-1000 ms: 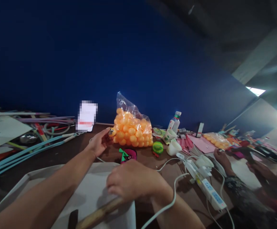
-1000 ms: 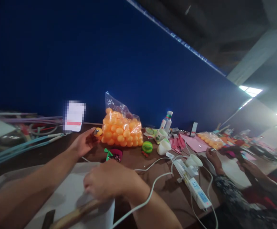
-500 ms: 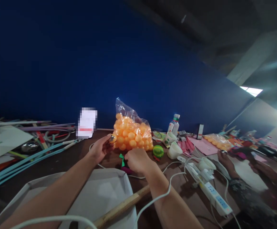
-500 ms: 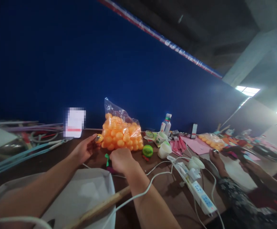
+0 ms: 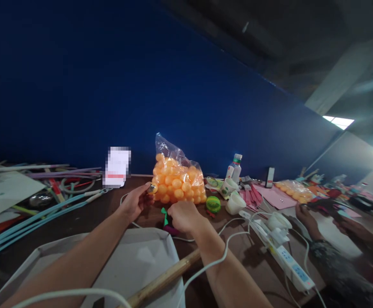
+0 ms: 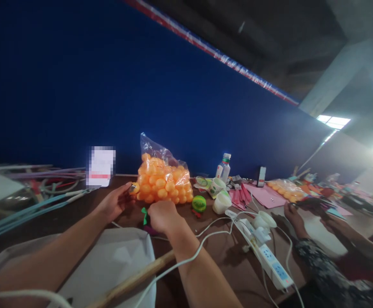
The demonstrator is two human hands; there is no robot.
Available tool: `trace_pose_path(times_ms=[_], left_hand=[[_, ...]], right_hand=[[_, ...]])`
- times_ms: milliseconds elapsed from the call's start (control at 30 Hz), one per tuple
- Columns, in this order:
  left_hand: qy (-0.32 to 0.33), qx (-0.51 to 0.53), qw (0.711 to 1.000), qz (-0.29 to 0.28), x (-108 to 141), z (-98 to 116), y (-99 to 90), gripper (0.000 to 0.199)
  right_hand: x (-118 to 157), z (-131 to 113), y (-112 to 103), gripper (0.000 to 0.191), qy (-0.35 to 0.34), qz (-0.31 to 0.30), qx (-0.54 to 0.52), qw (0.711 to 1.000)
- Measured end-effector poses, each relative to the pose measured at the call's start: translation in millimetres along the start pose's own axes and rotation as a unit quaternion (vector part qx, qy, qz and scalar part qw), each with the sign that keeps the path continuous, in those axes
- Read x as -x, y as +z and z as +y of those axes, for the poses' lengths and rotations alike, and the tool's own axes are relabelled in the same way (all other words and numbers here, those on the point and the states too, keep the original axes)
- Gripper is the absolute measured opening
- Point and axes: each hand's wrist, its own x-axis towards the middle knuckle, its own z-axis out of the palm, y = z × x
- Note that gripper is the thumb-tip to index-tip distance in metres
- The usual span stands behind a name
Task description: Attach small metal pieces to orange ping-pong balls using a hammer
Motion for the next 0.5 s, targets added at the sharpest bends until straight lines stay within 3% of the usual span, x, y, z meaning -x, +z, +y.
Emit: trace_pose_path(times_ms=[500], left_hand=[[-0.003,0.011,1.0,0.0,-1.6,0.1,-0.6,0.007]], right_hand=[[4.9,3.2,-0.4,0.023,-0.018,0.048,-0.008,0.999]])
